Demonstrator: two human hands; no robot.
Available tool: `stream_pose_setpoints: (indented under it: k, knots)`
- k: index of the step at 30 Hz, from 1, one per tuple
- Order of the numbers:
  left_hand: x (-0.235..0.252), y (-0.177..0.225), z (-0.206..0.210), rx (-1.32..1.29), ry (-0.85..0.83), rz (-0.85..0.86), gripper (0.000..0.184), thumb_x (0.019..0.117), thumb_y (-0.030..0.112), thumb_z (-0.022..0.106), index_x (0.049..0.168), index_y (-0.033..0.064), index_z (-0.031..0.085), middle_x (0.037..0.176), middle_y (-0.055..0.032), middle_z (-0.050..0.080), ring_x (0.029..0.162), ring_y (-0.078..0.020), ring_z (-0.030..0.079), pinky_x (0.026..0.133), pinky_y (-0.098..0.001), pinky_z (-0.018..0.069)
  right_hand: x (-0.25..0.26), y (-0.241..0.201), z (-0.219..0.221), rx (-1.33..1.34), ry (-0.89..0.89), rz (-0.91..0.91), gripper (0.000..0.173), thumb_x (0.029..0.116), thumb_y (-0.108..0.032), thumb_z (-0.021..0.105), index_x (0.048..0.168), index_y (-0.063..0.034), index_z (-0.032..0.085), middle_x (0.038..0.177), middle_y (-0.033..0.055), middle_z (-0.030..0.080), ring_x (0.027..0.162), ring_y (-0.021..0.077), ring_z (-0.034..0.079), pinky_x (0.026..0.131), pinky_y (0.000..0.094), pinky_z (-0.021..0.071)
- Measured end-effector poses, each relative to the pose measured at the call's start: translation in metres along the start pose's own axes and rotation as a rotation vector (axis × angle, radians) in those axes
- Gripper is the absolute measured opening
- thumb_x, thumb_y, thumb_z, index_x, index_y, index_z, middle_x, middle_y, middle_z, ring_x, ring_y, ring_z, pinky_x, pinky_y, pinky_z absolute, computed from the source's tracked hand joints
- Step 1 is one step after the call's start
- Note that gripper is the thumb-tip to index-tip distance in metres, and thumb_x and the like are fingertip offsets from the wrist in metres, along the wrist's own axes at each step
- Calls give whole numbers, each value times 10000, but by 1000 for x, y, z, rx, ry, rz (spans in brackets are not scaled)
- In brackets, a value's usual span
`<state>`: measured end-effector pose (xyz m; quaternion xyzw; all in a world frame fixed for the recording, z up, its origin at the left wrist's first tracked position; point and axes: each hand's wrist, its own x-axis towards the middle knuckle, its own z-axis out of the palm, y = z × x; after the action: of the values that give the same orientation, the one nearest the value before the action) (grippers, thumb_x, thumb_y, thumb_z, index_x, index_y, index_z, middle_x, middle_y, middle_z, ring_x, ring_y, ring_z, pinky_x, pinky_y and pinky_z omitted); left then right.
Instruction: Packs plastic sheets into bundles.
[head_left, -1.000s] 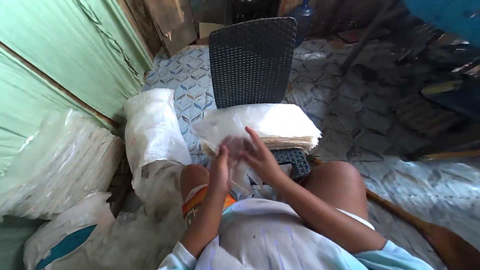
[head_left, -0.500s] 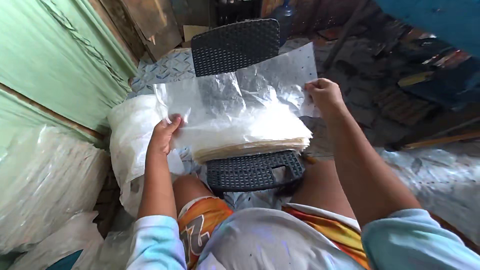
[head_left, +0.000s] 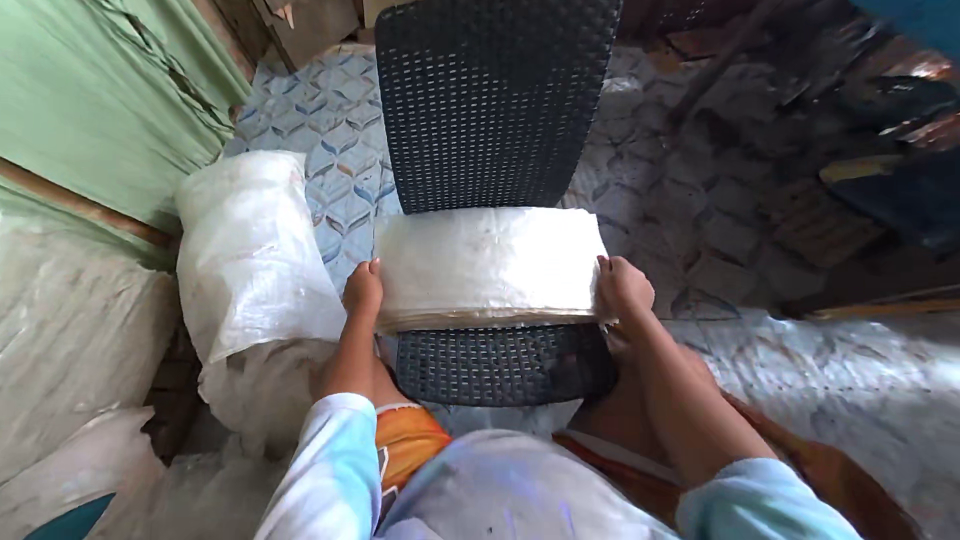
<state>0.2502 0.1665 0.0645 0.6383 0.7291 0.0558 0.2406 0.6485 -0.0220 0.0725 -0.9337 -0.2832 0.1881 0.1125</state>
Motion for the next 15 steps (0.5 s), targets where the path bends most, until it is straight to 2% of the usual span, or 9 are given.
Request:
stream_pose_setpoints:
  k: [2,4,6,7,8,10,12,14,15]
  knots:
    - [-7,9,-8,-26,98,16,461,1099,391,432,1264,5,622,1210,-293,654,1156,-473,631,927,-661,497,-3,-5,-11,38,71,-75,415,1062,-317,530,1233,47,632,1273,331,606,1239,517,557,970,701,441]
    - [-26,36,-20,-121,232,163,416,1061,238,524,1397,-7,553,1332,-329,567,1250,-517,539,986,-679,442,-12,-27,-28,102,170,-271,395,989,-171,637,1284,87,586,1392,359,498,1310,552,466,1025,716,395]
    - [-46,73,-11,-125,213,405,460,1063,236,505,1471,23,504,1455,-273,519,1377,-486,450,1059,-684,385,-20,-60,-23,114,155,-588,486,1020,-232,601,1406,54,527,1549,298,401,1414,504,400,1111,700,344]
    - [-50,88,4,-95,138,495,487,1084,308,458,1520,91,476,1554,-205,458,1476,-458,339,1120,-702,306,-19,-74,-11,71,109,-742,531,1054,-323,534,1474,0,493,1606,241,362,1465,458,363,1143,697,304]
    - [-49,100,19,-58,54,544,513,1097,389,405,1561,171,440,1626,-136,384,1532,-424,245,1153,-717,234,-15,-85,5,6,43,-830,587,1080,-441,426,1548,-86,441,1658,166,314,1530,404,274,1181,705,220]
    - [-27,98,47,8,-34,564,541,1101,480,307,1596,274,379,1681,-31,297,1569,-357,166,1176,-716,156,9,-81,36,-76,-33,-837,647,1080,-567,256,1605,-206,371,1685,58,294,1568,342,202,1192,728,125]
    - [4,68,62,32,-17,521,550,1101,468,259,1609,276,349,1691,16,271,1573,-335,162,1181,-710,151,40,-55,51,-75,-40,-720,655,1077,-577,210,1620,-233,336,1691,27,282,1574,325,186,1190,739,98]
    - [26,37,55,-31,-97,418,559,1116,423,221,1636,225,276,1711,-25,204,1578,-346,128,1190,-698,158,61,-29,51,17,-76,-592,650,1084,-542,207,1625,-200,323,1696,51,266,1574,340,174,1178,754,86]
    - [30,22,54,-121,-149,360,570,1123,403,201,1646,180,233,1719,-55,165,1584,-335,104,1209,-682,130,64,-17,51,113,-129,-525,650,1094,-521,202,1624,-163,318,1696,79,258,1574,340,175,1191,735,93]
